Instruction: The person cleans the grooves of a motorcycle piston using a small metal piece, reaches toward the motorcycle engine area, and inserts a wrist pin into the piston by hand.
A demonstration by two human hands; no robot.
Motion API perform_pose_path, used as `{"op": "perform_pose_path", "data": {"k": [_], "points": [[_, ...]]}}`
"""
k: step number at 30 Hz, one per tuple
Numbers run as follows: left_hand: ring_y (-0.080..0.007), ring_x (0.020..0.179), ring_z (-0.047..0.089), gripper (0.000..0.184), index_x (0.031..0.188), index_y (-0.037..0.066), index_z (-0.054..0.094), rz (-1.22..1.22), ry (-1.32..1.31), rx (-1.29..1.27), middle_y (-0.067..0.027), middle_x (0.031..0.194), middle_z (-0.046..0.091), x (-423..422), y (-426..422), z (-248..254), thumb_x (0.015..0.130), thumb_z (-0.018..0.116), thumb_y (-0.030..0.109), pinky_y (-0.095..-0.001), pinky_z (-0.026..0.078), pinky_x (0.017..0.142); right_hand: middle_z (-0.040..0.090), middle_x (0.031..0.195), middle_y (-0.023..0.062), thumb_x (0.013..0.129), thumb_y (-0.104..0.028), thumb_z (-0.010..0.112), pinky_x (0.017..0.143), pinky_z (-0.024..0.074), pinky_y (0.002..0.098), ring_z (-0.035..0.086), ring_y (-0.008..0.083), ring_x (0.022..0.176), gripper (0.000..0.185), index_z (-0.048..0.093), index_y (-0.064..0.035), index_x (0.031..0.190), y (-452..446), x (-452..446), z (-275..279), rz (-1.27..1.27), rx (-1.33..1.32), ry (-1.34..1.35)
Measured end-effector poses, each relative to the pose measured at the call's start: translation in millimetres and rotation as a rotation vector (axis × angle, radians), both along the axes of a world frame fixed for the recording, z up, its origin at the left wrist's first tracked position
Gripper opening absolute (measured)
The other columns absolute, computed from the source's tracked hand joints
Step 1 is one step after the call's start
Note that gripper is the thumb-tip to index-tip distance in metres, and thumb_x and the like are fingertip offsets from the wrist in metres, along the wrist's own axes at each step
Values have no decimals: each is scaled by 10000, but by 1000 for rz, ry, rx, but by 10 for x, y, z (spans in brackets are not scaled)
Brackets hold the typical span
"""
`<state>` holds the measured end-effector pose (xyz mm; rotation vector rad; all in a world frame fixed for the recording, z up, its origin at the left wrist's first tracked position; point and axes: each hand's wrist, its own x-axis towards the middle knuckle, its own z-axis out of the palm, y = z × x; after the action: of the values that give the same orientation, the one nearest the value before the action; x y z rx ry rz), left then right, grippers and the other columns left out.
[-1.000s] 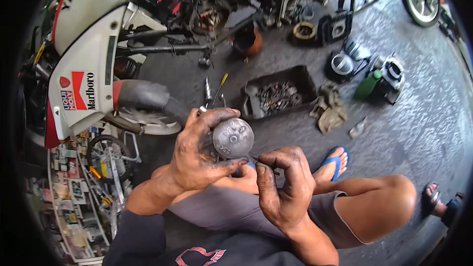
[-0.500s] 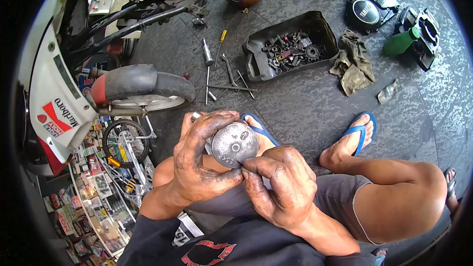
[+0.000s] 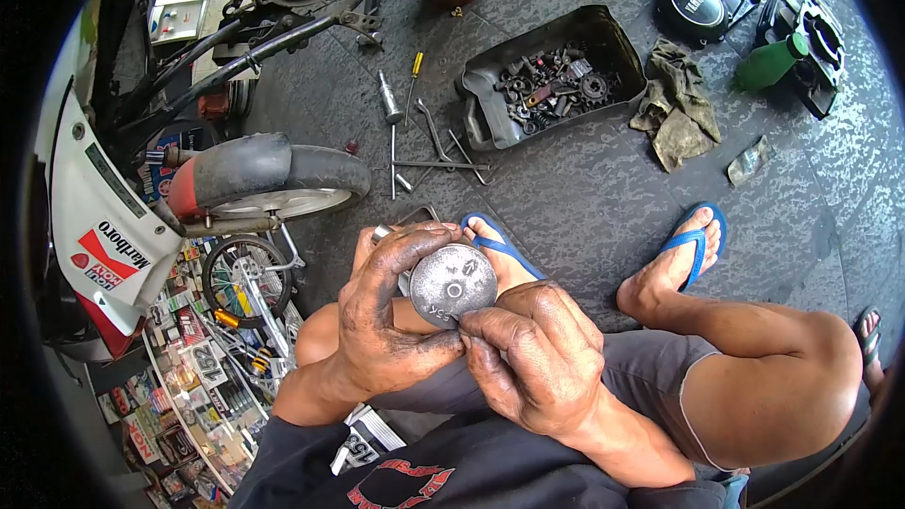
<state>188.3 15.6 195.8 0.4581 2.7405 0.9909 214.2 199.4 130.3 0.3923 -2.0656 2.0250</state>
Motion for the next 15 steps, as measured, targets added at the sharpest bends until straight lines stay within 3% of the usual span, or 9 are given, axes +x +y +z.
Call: {"op": "perform_pose_path", "data": {"k": [1, 3, 15], "points": [[-329, 1237, 653, 852, 1345, -1, 614, 1, 0, 0, -178, 1306, 710, 5, -5, -5, 575, 969, 80, -470, 487, 1074, 677, 817, 135, 786, 71, 763, 632, 550, 355, 660, 248, 697, 204, 692, 40, 975, -5, 1, 1, -3, 1, -11], [-318, 1205, 669, 828, 1358, 18, 605, -16, 25, -34, -160, 1309, 694, 10, -17, -18, 602, 919, 141, -481, 391, 1023, 677, 813, 136, 793, 73, 759, 629, 547, 354, 660, 248, 689, 194, 693, 43, 973, -18, 1, 2, -8, -8, -26], [-309, 1184, 677, 830, 1354, 9, 599, -36, 25, -56, -154, 1287, 702, 0, 11, 18, 597, 915, 137, -473, 394, 982, 677, 793, 137, 805, 56, 759, 606, 532, 352, 657, 248, 663, 152, 687, 43, 938, -30, -37, -14, -11, -39, -22]]}}
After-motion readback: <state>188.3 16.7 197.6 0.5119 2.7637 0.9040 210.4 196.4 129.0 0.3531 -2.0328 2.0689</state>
